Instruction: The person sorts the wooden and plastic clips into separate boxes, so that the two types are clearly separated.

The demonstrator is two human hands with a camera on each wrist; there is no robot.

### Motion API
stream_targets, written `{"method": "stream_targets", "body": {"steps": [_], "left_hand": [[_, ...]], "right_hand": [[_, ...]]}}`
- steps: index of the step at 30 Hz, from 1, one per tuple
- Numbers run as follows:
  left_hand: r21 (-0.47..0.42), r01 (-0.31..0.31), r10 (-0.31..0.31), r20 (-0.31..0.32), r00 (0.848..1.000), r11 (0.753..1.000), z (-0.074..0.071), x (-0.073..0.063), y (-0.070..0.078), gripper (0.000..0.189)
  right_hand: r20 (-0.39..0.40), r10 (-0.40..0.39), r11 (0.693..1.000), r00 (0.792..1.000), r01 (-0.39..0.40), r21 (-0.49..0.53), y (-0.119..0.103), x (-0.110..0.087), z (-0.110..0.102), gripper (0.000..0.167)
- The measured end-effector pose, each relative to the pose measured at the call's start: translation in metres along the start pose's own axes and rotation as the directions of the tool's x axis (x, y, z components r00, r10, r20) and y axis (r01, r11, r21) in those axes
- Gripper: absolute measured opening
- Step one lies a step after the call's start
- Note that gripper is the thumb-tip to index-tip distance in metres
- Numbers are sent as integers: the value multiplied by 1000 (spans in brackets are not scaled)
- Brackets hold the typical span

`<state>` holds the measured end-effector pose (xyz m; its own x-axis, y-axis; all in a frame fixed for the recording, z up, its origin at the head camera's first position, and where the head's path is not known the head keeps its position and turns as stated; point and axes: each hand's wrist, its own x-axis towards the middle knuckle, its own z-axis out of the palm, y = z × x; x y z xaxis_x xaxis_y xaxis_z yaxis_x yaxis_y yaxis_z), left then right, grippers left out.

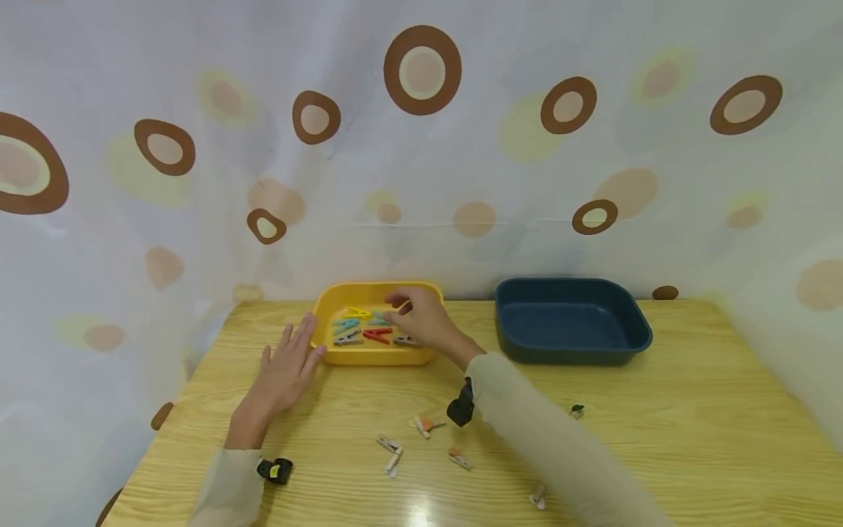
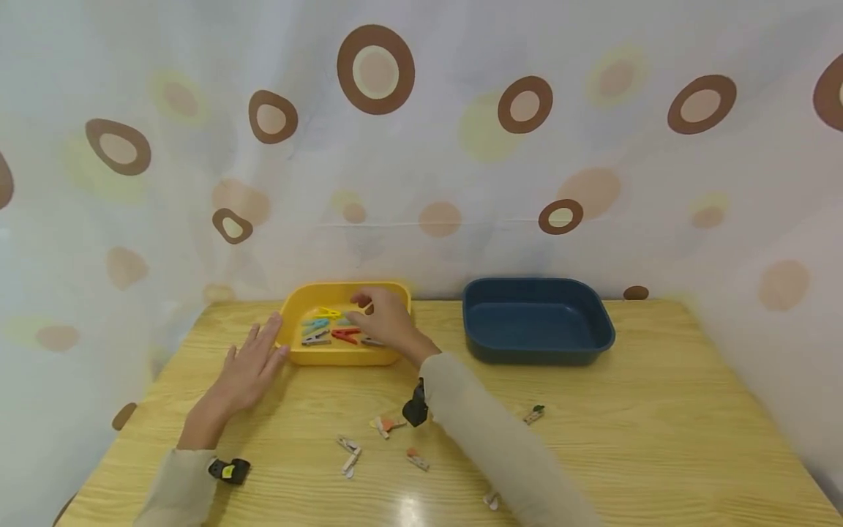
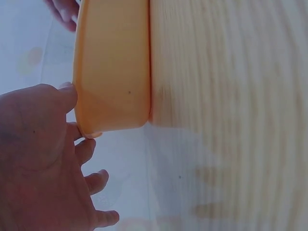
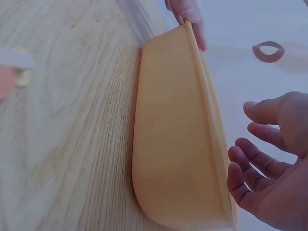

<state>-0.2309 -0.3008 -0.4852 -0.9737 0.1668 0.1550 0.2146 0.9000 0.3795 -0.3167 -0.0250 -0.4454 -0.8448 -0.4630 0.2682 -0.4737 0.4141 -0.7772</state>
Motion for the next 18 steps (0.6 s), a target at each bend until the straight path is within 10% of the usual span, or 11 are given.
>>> {"method": "stream_targets", "body": {"steps": [18], "left_hand": [[-17,-18,18,5,1000,1000,-4,-2,1,67]], "right_hand": [[-128,-80,997,989,81,0,13,-84,-48,37]]}}
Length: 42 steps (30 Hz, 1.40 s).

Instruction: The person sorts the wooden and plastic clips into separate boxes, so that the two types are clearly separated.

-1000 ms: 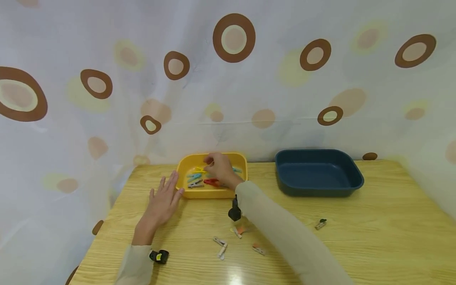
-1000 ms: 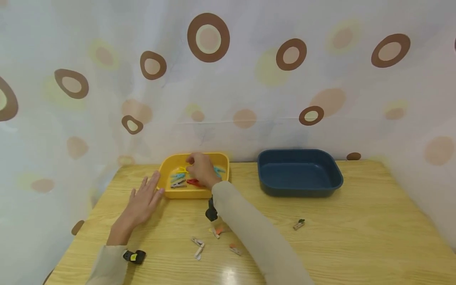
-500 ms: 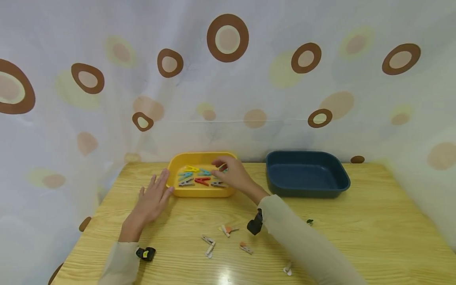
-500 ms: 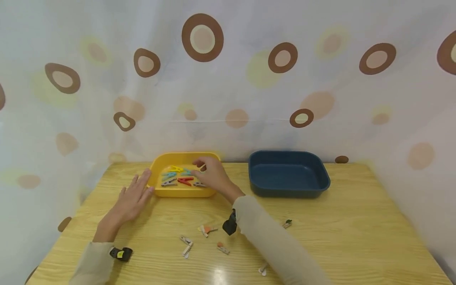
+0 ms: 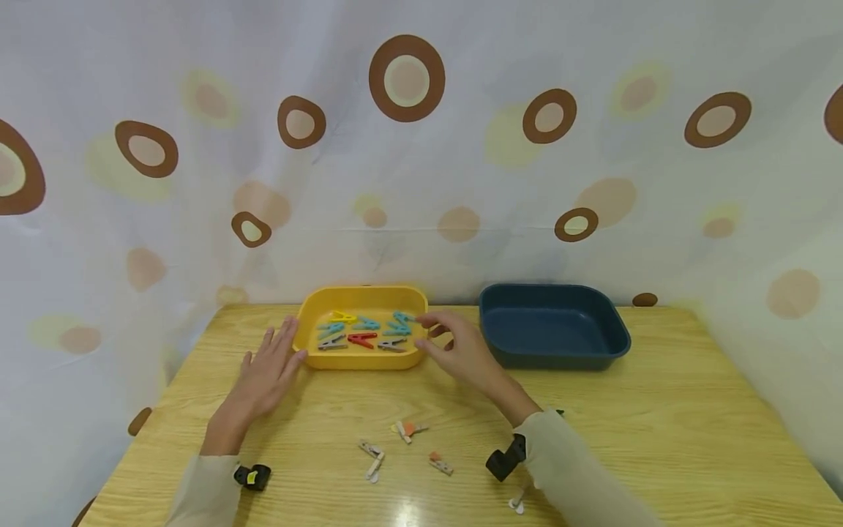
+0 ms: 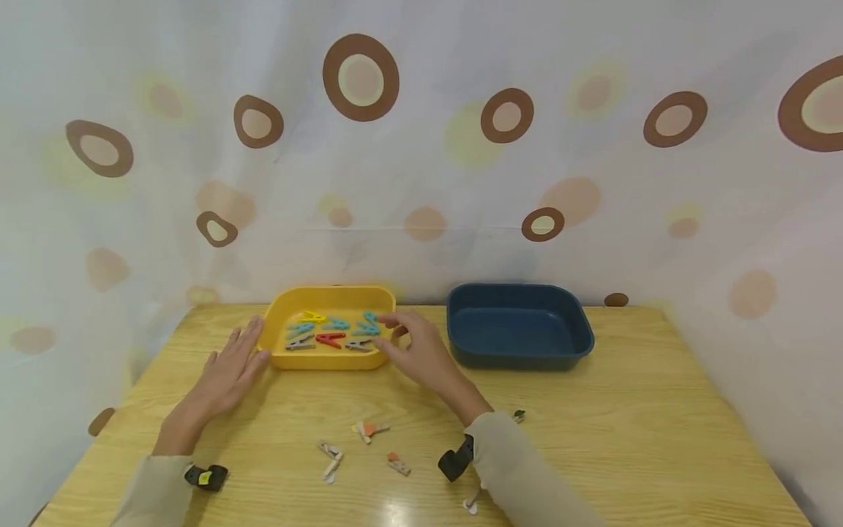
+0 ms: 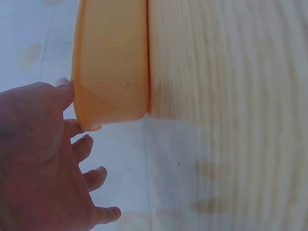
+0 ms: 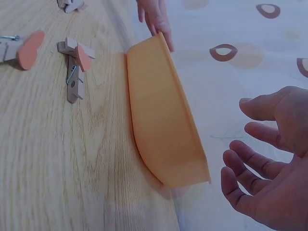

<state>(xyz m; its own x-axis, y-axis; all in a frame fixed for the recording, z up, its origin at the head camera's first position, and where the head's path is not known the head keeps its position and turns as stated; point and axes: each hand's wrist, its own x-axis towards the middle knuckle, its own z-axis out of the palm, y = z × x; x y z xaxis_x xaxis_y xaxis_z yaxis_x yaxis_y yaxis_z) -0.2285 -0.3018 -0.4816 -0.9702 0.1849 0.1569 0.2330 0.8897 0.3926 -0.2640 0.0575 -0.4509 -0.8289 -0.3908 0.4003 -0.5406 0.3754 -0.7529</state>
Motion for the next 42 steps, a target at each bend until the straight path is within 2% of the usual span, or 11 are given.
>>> {"method": "stream_targets", "body": {"steps": [9,15,19,24,32,38,42], "left_hand": [[22,-1,1,-19,1000,1000,-7,-11,6,67],[23,2,-1,-38,999,1000,-6,-19,11,64],[2,-26,26,-53,998,1000,-5,-25,16,63],[-83,-78,69,-101,992,994,-5,-33,26,59],[-159,-95,61,-207,977,983,-7,-49,48,52],[-224,-174,123,-225,967,959,-1,-55,68,46],[-266,-192,134,-223,966,945,7,-55,78,43]], "right_hand": [[-32,-4,998,999,2,-63,-4,-30,-18,44],[-47,-30,987,998,22,-161,3,-48,-35,50],[-49,-44,978,998,33,-206,7,-60,-50,53],[-43,-31,966,999,18,-258,14,-76,-68,58],[-90,-41,936,995,7,-352,27,-93,-100,63],[-152,-52,903,987,-19,-429,38,-97,-126,67],[-170,-75,881,983,-15,-474,46,-100,-138,69]]}}
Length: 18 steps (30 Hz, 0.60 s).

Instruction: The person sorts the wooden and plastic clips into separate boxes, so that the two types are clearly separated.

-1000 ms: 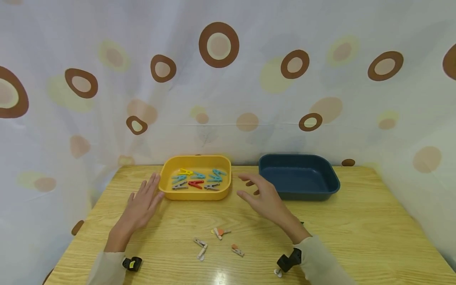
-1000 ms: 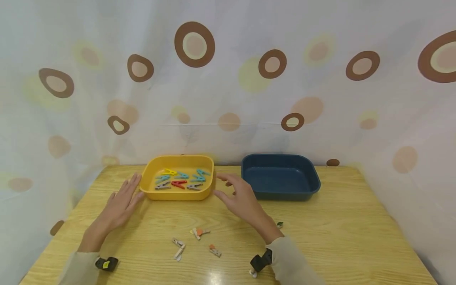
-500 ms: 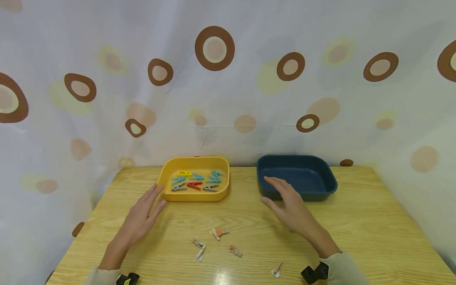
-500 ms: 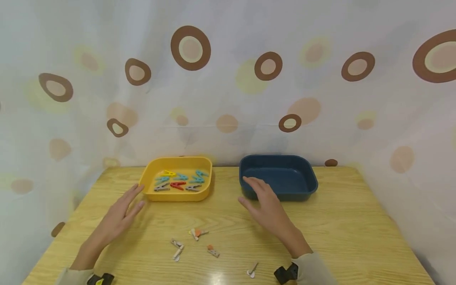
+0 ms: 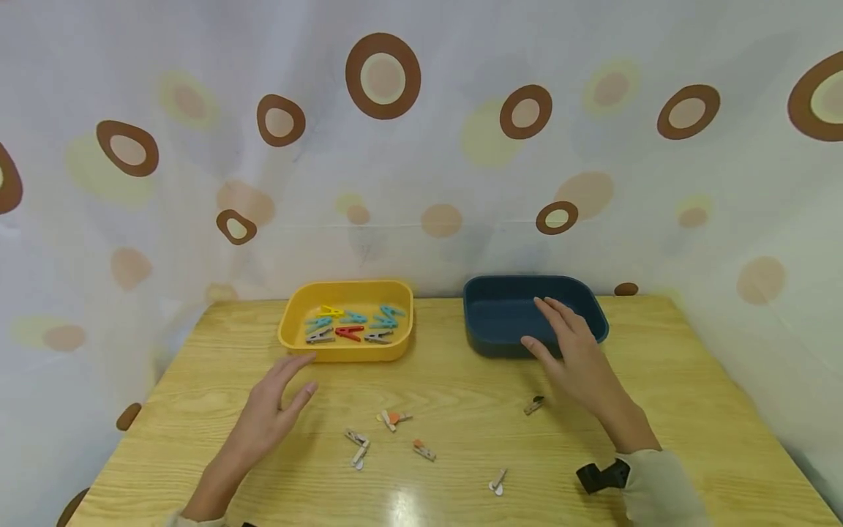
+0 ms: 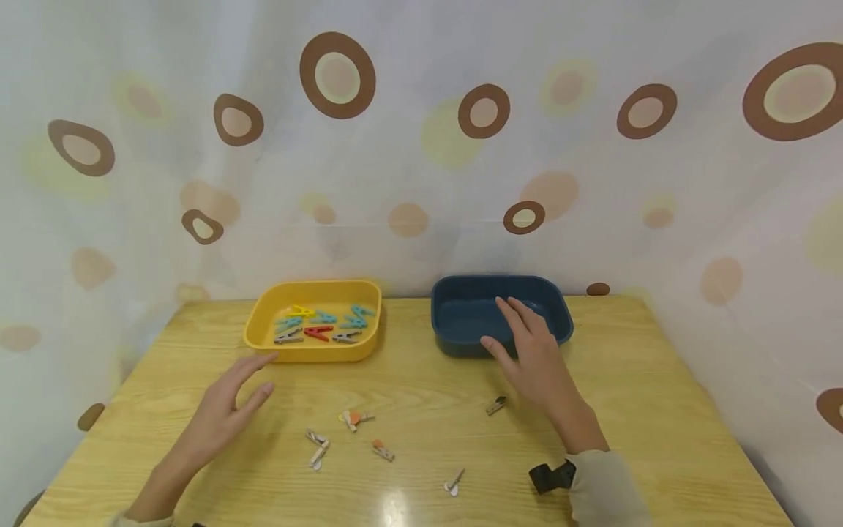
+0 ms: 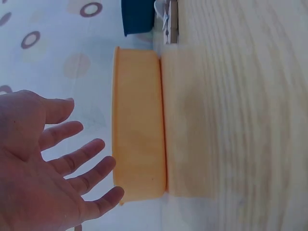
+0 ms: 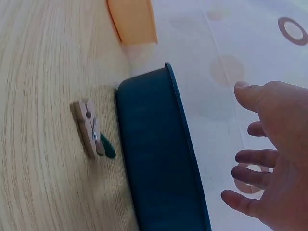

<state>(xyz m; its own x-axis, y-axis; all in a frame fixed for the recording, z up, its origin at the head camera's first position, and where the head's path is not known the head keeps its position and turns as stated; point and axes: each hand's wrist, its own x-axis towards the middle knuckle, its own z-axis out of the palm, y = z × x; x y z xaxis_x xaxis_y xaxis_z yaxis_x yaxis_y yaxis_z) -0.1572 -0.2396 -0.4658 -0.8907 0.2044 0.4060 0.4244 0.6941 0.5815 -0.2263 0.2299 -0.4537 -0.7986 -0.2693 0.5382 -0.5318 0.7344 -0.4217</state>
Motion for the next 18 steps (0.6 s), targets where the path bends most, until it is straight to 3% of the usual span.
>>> {"method": "stream_targets", "body": {"steps": [6,10,18], "left_hand": [[-73,-17,19,35,999,997,12,-2,1,45],[-89,13,-5,86,996,996,17,-5,1,40],[-119,44,-17,220,975,992,23,-13,2,40]], "right_hand": [[-35,-15,998,999,13,-57,15,-3,0,69],[-48,-14,995,999,9,-96,25,-5,0,69],[-6,38,991,999,-38,-130,44,-12,0,70]]}}
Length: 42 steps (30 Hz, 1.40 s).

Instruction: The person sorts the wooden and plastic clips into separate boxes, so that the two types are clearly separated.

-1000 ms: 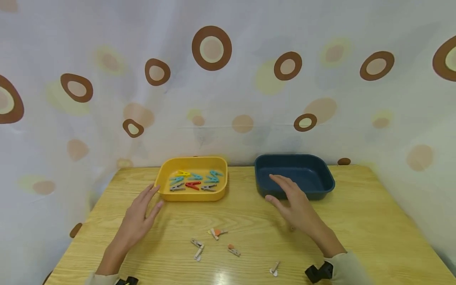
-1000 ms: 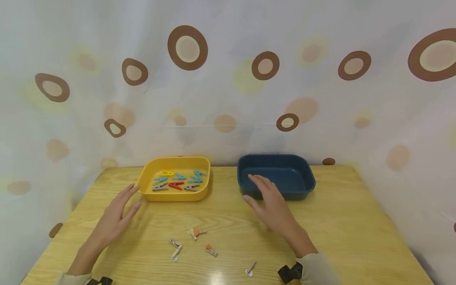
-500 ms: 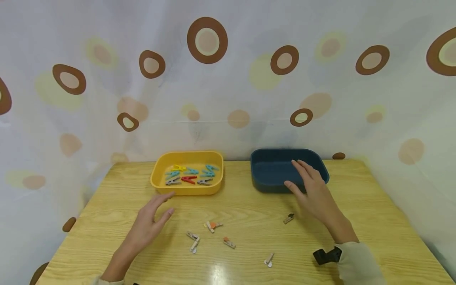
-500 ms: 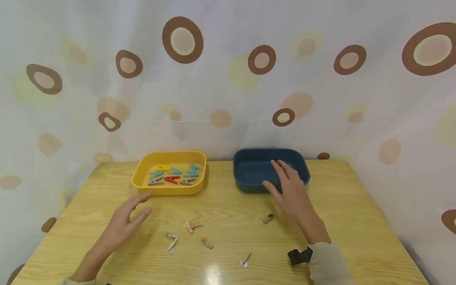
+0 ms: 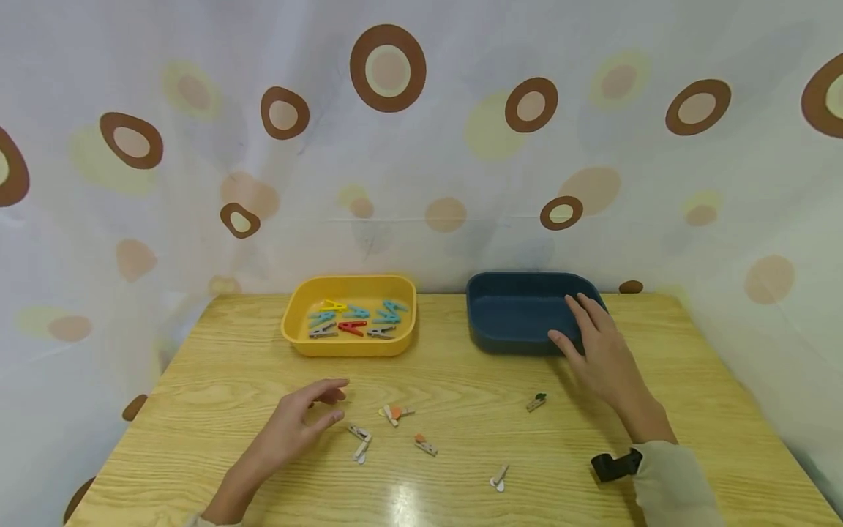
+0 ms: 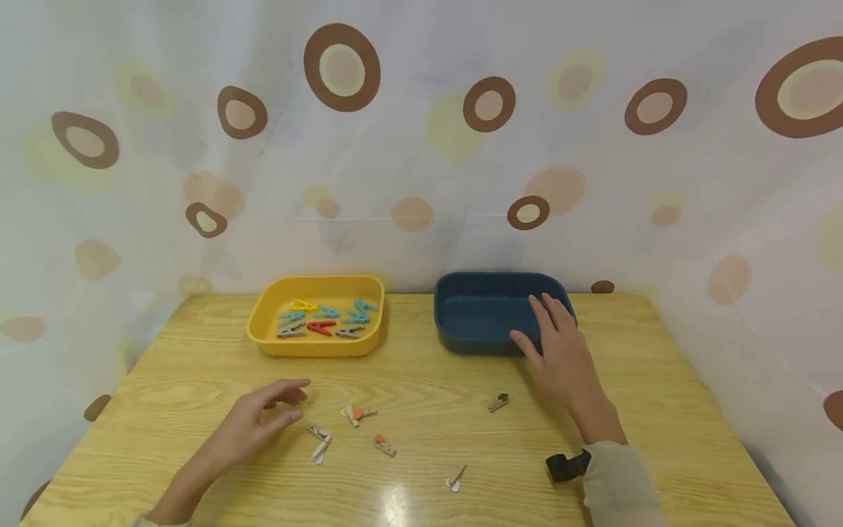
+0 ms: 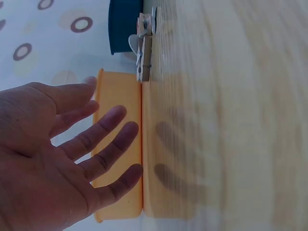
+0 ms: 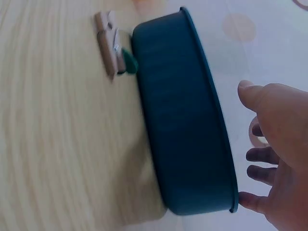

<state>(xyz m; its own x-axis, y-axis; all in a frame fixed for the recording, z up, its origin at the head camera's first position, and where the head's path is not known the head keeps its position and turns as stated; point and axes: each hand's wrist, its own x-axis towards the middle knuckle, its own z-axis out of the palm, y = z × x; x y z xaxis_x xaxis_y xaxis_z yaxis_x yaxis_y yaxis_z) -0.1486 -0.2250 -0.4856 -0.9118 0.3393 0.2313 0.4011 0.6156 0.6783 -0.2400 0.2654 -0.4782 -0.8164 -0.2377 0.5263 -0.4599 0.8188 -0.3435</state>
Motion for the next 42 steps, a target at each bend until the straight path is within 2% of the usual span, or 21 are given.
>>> {"method": "stream_targets", "body": {"steps": [8,14,20,24,30,42], "left_hand": [[4,-2,1,96,995,1000,2,-3,-5,29],[19,7,-9,116,993,1000,3,-4,-6,24],[8,6,-8,143,990,1000,3,-5,-5,20],[7,-7,6,152,988,1000,3,-5,-4,18],[17,6,-9,148,989,1000,4,-4,-2,17],[63,18,-27,148,989,998,8,1,-2,16]], "right_hand": [[70,59,995,996,-52,-90,16,-3,-8,76],[128,78,993,989,-66,-100,32,-9,-15,78],[194,118,990,974,-100,-98,38,-13,-17,77],[239,132,990,962,-115,-84,40,-14,-19,76],[284,137,990,949,-126,-56,43,-14,-22,79],[281,127,992,951,-122,-36,50,-17,-21,80]]}}
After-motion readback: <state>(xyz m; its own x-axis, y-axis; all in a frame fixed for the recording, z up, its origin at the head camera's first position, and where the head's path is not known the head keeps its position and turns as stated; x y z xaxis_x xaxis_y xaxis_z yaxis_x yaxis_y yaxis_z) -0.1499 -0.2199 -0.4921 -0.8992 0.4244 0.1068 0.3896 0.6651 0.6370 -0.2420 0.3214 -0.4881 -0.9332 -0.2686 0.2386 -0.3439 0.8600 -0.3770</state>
